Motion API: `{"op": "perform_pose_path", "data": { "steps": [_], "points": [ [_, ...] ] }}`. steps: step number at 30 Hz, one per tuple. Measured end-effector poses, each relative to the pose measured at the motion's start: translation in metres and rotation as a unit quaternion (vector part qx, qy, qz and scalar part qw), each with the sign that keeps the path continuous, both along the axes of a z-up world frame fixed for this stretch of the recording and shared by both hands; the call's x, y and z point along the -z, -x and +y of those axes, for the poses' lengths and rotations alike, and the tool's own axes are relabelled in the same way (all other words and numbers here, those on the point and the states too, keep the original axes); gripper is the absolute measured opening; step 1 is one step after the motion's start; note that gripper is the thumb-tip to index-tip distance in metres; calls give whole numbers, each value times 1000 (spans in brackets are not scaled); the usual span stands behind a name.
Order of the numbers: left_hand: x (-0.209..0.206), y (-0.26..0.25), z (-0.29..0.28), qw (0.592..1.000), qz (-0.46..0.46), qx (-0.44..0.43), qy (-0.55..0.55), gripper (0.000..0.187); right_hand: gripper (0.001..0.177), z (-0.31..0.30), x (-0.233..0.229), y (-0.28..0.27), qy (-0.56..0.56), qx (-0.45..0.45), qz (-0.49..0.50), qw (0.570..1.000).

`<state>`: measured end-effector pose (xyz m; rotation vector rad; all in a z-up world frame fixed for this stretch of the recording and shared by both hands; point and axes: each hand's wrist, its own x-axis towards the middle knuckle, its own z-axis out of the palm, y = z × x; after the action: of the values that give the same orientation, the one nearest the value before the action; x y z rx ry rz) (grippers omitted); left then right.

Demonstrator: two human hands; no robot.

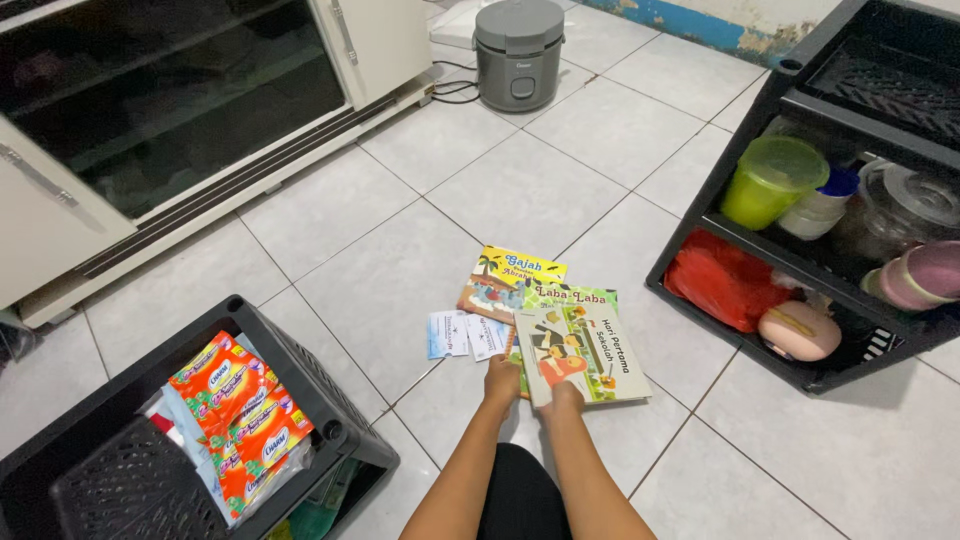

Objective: The person sits on the floor and removes various items from a black plastic crate, including books, packaged snacks, face masks, small bottles, and pouches. They place the items on the floor and then separate the crate into two stacked trays.

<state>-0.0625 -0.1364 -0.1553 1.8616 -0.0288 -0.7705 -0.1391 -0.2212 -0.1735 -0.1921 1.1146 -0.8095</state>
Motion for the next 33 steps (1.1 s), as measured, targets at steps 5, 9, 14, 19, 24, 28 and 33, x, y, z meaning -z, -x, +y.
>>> {"op": "perform_pose_path", "data": {
  "steps": [5,9,14,19,24,28,33],
  "points": [
    [-4,-5,15,999,-30,-13,-4,50,29,-2,-10,-26,-58,6,84,995],
    [-45,-18,38,949,-301,-35,86,41,19,4,-37,-55,19,-93,116,989],
    [-168,-29,111,914,-310,-57,255,32,36,73,-115,-110,156,-190,-64,967],
    [-252,-52,223,873,-415,-152,206,31,52,208,-197,-138,337,-285,-121,889],
    [-226,-101,345,845,-458,-261,87,35,51,325,-232,-154,570,-406,72,711],
    [-174,-143,410,882,-368,-287,-66,37,50,373,-218,-184,758,-410,133,490],
    [-115,-171,431,943,-178,-270,-85,57,49,395,-212,-243,786,-457,236,342]
  ]
}}
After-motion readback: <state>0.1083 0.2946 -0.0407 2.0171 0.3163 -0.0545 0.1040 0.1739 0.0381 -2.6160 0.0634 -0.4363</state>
